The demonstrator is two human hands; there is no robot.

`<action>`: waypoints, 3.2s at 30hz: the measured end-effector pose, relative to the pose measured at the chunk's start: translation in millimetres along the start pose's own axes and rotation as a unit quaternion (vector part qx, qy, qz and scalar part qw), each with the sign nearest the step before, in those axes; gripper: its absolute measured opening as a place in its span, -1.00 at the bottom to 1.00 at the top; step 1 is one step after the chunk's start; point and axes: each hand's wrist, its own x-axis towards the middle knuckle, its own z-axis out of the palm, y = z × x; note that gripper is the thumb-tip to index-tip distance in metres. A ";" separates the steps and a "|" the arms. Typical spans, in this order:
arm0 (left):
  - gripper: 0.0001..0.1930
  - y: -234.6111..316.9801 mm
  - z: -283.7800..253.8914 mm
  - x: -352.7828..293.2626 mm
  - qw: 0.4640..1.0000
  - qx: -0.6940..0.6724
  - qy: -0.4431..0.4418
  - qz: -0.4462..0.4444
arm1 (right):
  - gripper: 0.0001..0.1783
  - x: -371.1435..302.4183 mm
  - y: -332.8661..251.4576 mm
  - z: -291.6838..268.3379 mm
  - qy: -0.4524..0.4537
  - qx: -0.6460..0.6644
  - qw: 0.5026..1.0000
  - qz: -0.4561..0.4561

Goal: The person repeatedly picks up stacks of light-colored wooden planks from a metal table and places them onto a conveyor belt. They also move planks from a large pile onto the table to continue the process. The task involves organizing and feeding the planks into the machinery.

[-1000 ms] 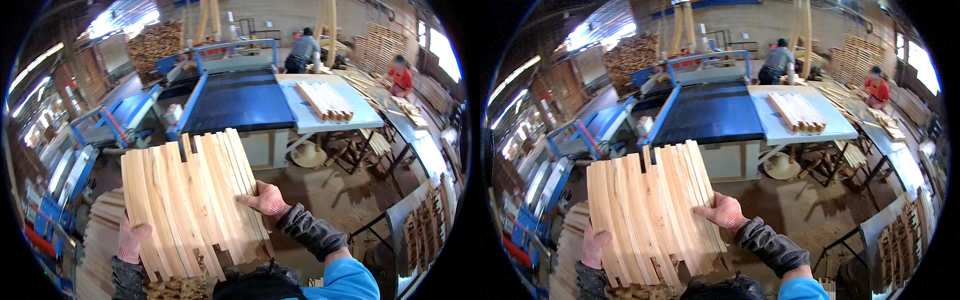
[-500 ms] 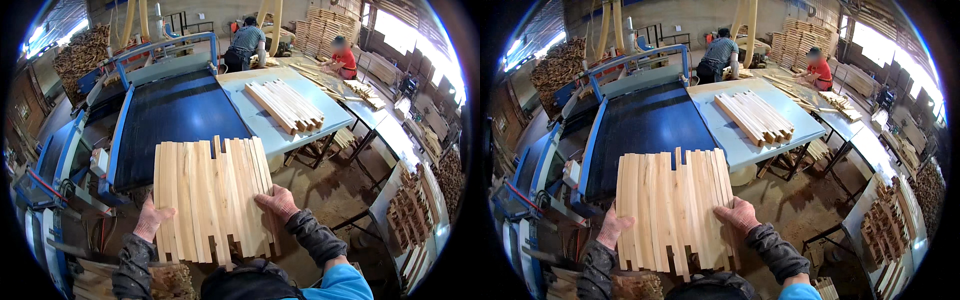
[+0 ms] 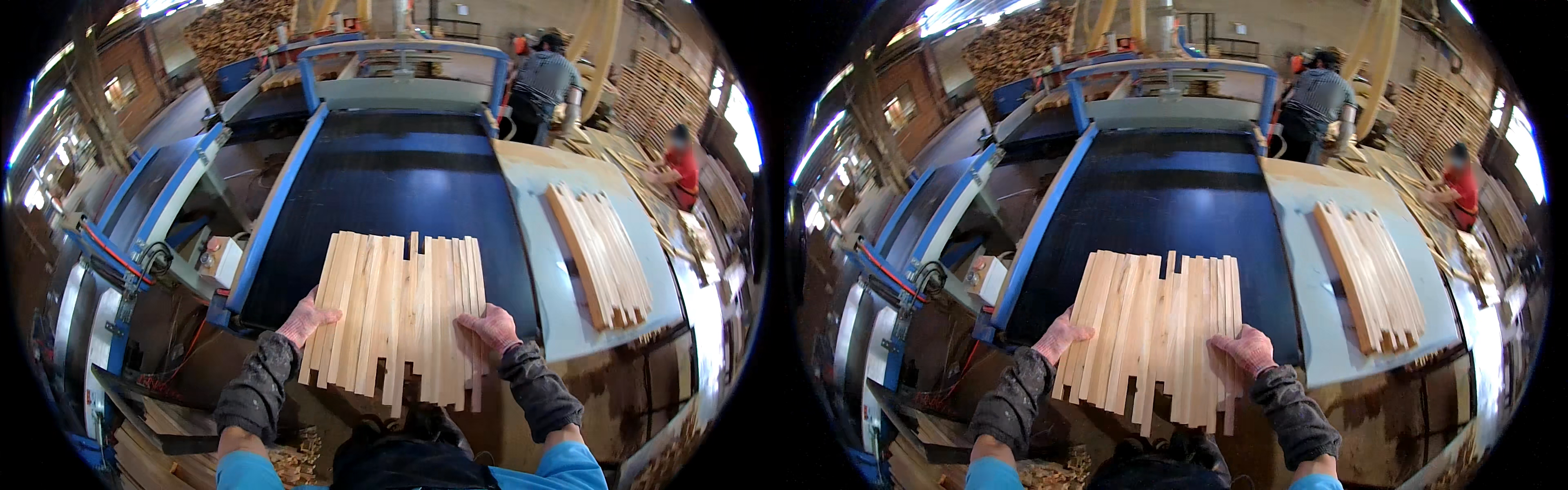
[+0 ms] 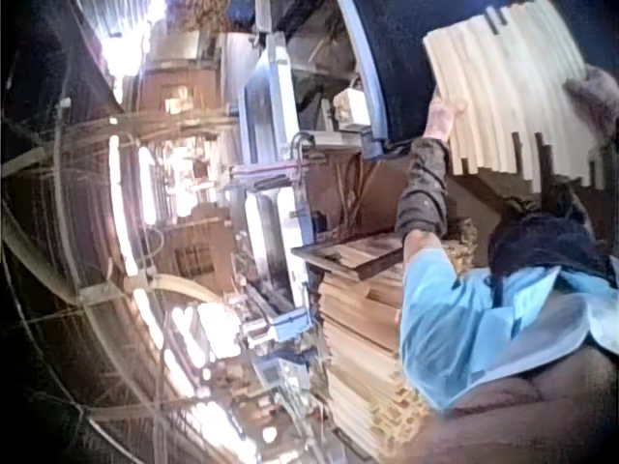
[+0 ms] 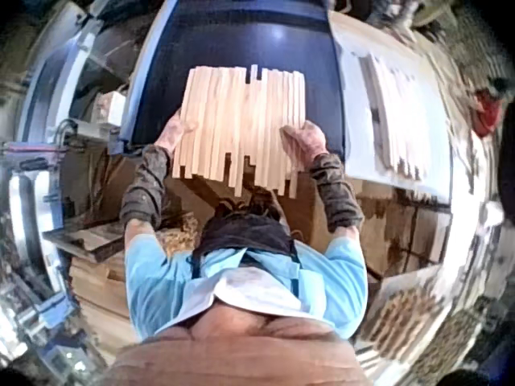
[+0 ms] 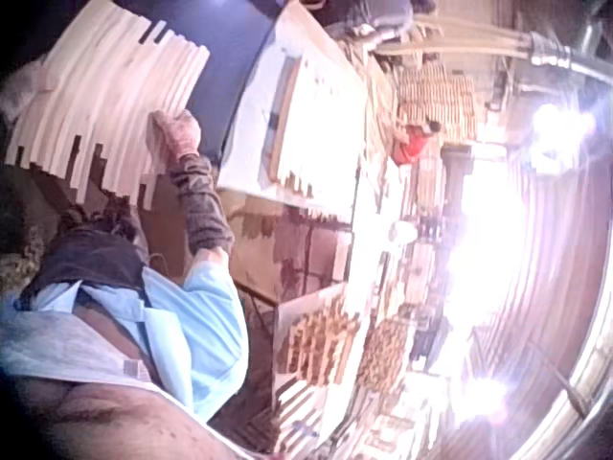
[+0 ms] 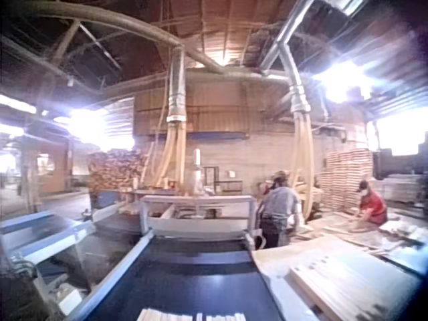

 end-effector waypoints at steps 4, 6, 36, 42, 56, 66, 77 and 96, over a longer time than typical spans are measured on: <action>-0.01 1.7 -49.6 52.9 1.000 0.008 0.029 -0.008 | -0.14 53.4 -51.8 19.9 -0.031 -0.027 0.999 -0.009; 0.01 -1.3 -86.3 87.0 0.998 0.043 0.010 0.052 | -0.15 88.1 -86.0 28.3 -0.038 -0.034 0.998 -0.023; -0.36 -323.1 184.3 -459.8 0.855 -0.172 0.467 -0.147 | -0.16 -4.7 -89.8 180.4 -0.056 0.430 0.861 -0.266; -0.45 -471.9 244.3 -638.2 0.761 -0.236 0.603 -0.037 | -0.35 -343.6 -104.3 248.1 -0.439 0.297 0.808 -0.257; -0.23 -419.5 208.9 -1071.7 0.280 -0.110 0.946 0.124 | -0.17 -809.9 -247.2 372.8 -0.719 -0.117 0.415 -0.545; -0.23 -470.5 91.6 -1327.1 0.213 0.047 0.954 -0.207 | -0.06 -1021.6 -291.2 544.2 -0.808 -0.142 0.455 -0.347; -0.39 -478.3 77.1 -1374.6 0.283 0.112 0.901 -0.310 | -0.07 -1057.0 -297.1 596.0 -0.609 -0.200 0.503 -0.580; -0.27 -471.6 68.4 -1377.3 0.294 0.112 0.891 -0.328 | 0.10 -1067.7 -286.5 593.3 -0.553 -0.178 0.523 -0.624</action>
